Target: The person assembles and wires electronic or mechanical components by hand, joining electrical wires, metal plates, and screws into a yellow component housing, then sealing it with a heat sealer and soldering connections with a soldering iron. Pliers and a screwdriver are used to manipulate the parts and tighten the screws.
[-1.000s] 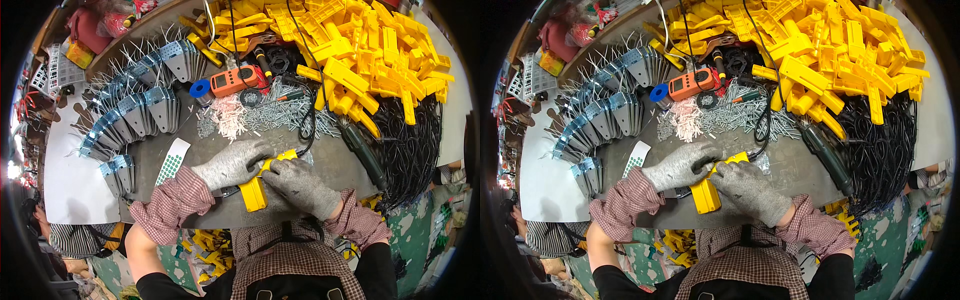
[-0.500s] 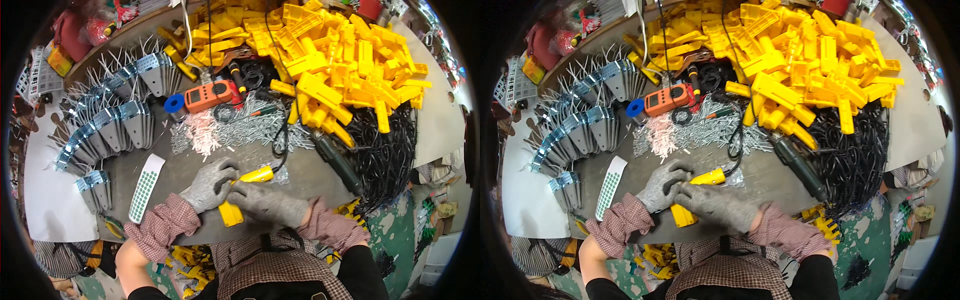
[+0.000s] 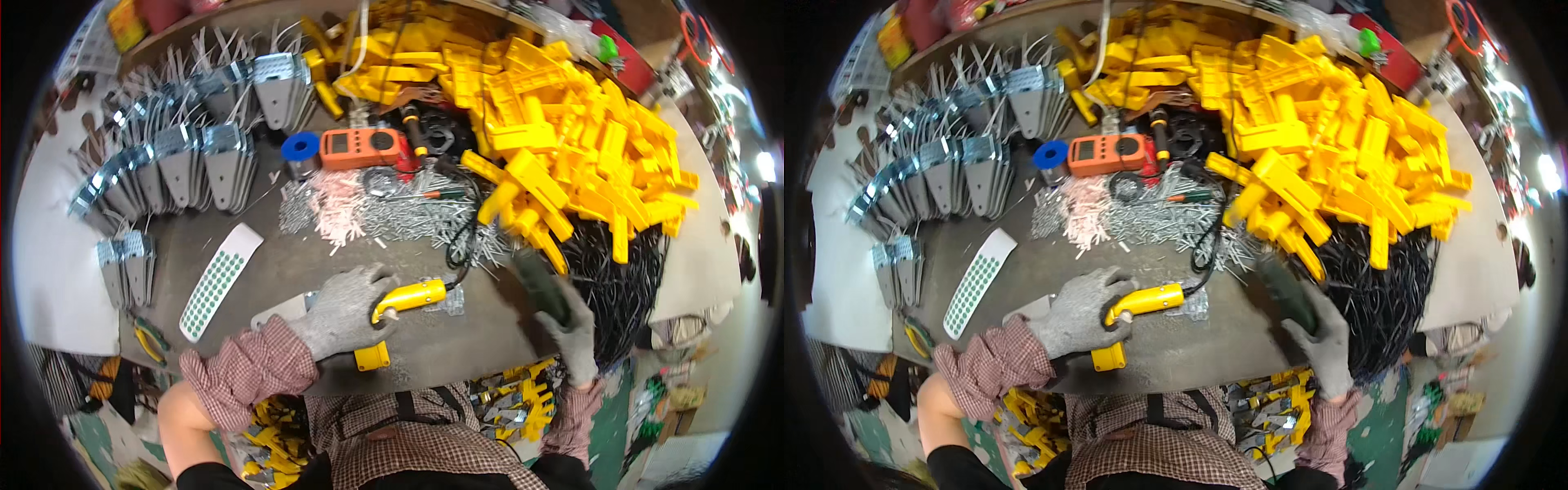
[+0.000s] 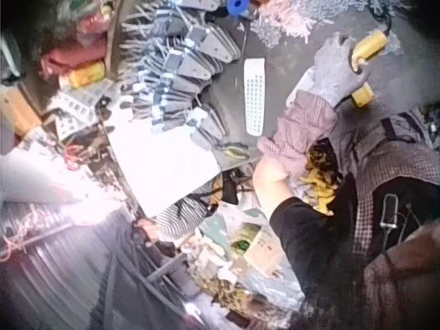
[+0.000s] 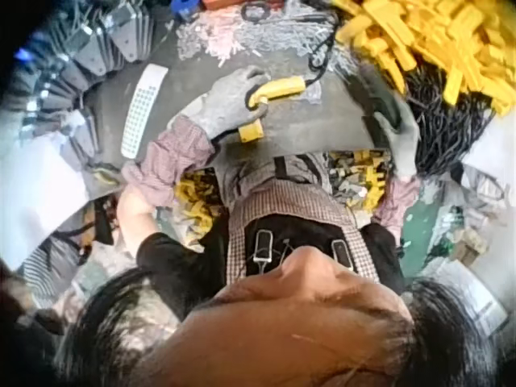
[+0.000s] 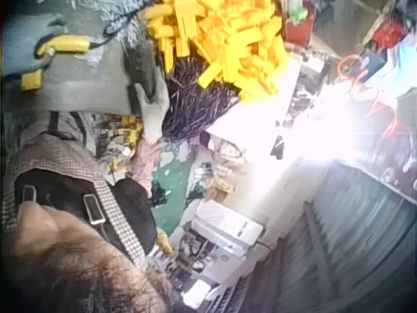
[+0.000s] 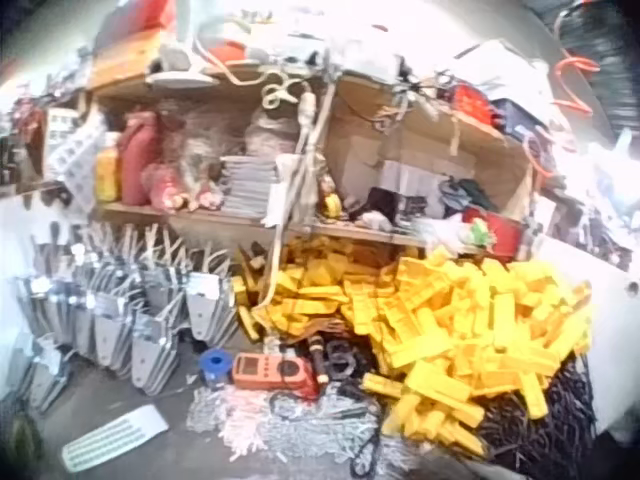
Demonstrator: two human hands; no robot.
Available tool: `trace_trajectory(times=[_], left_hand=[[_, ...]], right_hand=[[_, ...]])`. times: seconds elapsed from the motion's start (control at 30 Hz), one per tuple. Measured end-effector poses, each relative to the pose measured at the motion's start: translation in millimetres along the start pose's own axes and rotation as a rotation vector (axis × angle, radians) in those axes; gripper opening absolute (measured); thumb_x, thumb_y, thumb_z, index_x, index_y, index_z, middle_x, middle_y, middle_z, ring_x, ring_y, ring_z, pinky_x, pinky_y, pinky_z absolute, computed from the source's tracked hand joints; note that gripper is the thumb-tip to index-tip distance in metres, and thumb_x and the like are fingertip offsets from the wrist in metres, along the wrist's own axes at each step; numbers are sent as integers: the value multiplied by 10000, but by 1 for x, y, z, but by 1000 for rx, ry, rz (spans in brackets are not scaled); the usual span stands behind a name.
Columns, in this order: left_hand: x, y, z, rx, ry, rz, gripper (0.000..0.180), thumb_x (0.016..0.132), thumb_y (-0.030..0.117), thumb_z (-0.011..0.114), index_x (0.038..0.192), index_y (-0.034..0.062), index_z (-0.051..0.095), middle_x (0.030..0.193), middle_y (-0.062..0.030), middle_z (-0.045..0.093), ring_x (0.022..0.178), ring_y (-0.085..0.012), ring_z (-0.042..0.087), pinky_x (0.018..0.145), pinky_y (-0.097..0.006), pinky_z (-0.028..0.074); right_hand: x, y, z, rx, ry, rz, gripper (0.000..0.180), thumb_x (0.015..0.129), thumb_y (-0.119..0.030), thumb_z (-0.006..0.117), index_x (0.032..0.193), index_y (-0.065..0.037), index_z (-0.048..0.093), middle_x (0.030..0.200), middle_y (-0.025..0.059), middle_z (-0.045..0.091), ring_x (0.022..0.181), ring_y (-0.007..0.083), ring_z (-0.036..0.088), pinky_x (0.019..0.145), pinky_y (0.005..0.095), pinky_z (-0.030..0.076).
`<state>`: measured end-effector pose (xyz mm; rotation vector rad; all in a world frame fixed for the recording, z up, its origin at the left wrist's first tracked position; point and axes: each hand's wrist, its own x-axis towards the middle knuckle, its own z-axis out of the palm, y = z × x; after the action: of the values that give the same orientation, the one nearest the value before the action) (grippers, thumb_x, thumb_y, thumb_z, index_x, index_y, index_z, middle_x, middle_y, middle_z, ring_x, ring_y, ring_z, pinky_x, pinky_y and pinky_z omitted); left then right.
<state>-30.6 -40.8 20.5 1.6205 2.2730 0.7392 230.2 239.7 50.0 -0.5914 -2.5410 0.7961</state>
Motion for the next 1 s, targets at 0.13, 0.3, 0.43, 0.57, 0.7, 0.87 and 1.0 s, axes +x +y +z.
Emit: trace_trajectory(times=[0.13, 0.3, 0.43, 0.57, 0.7, 0.87, 1.0], left_hand=[[21, 14, 1, 30, -132, 55, 634, 754, 240, 623, 1349, 54, 503, 1157, -180, 571, 992, -347, 615, 852, -445, 517], [33, 19, 9, 42, -184, -18, 543, 896, 392, 614, 1360, 129, 512, 1086, -172, 570, 956, -355, 630, 819, -447, 527], [40, 16, 18, 33, -251, -36, 555, 926, 449, 580, 1365, 116, 509, 1188, -163, 578, 1085, -345, 598, 905, -437, 507], [36, 15, 19, 10, -257, -46, 578, 883, 385, 640, 1367, 99, 507, 1203, -143, 581, 1116, -337, 575, 932, -433, 498], [32, 14, 17, -38, -235, -63, 586, 835, 314, 677, 1350, 82, 524, 1172, -149, 584, 1076, -340, 583, 916, -438, 501], [30, 11, 24, -91, -116, 29, 572, 785, 219, 701, 1313, 59, 551, 1126, -160, 578, 1062, -334, 582, 892, -444, 504], [27, 22, 11, -73, -181, -82, 571, 770, 205, 711, 1298, 52, 555, 1135, -158, 578, 1058, -332, 581, 891, -446, 500]], right_hand=[[38, -68, 32, 1208, 101, 100, 828, 737, -380, 812, 1368, -44, 395, 934, 97, 593, 874, 241, 621, 816, 367, 536], [96, -125, 98, 1502, -111, -295, 712, 753, -637, 737, 1050, -58, 449, 678, 30, 525, 488, 147, 516, 414, 300, 470], [90, -108, 105, 1424, -234, -335, 663, 743, -607, 769, 978, -69, 460, 688, 76, 583, 487, 180, 543, 434, 326, 495], [116, -94, 114, 1565, -563, -537, 661, 692, -526, 853, 1002, -56, 508, 738, 113, 621, 577, 241, 616, 518, 367, 536], [115, -86, 112, 1568, -847, -472, 353, 774, -265, 824, 895, 3, 630, 753, 188, 655, 641, 289, 641, 620, 406, 525], [119, -79, 120, 1439, -815, -645, 721, 621, -413, 927, 1084, -5, 554, 791, 173, 648, 702, 306, 683, 611, 427, 570], [95, -110, 113, 1478, -372, -211, 679, 708, -519, 843, 1037, -15, 530, 788, 158, 645, 616, 262, 637, 546, 399, 557]])
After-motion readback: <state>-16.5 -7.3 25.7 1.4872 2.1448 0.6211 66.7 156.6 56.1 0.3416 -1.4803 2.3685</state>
